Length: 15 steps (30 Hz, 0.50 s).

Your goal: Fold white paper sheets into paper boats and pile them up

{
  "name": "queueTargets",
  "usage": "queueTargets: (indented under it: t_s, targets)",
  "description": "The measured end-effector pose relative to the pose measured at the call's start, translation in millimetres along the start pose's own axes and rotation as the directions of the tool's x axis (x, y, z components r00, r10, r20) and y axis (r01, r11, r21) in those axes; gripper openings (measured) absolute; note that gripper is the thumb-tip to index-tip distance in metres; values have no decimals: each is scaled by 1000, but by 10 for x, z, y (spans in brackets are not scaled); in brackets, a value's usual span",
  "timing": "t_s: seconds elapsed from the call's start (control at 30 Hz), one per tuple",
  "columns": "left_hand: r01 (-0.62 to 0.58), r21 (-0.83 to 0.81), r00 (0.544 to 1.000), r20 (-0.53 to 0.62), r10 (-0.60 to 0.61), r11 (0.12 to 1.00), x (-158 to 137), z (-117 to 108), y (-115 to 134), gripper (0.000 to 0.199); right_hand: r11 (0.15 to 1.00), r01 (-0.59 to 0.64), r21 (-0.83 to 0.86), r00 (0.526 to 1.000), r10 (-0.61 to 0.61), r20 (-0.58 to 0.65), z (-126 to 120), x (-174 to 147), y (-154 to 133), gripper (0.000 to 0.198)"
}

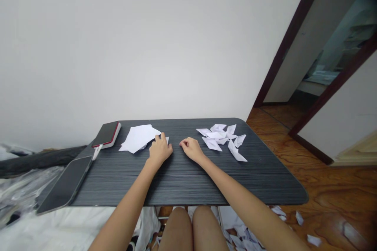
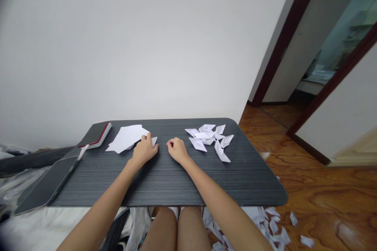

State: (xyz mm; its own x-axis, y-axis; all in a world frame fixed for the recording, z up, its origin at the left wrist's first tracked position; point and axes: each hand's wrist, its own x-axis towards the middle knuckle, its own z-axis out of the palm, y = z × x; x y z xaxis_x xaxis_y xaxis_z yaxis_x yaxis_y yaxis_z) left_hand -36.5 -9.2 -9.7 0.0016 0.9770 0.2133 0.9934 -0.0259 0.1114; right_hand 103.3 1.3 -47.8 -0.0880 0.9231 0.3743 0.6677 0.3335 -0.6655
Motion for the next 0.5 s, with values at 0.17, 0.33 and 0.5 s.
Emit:
queueTargets:
  t_s: [0.17,0.33,0.5]
  targets:
    - [-41,-127,999,27,44,991,141,41,-155,35,999,30,11,999,-30,38,-26,4,-23,21]
    - [-72,-451,997,4,83,890,222,143,-253,28,997,25,77,998,-29,54,-39,-3,-10,21]
    - [48,-951,979,105,175,304,202,136,-50,32,890,-143,434,990,125,69,-70,31,18,18]
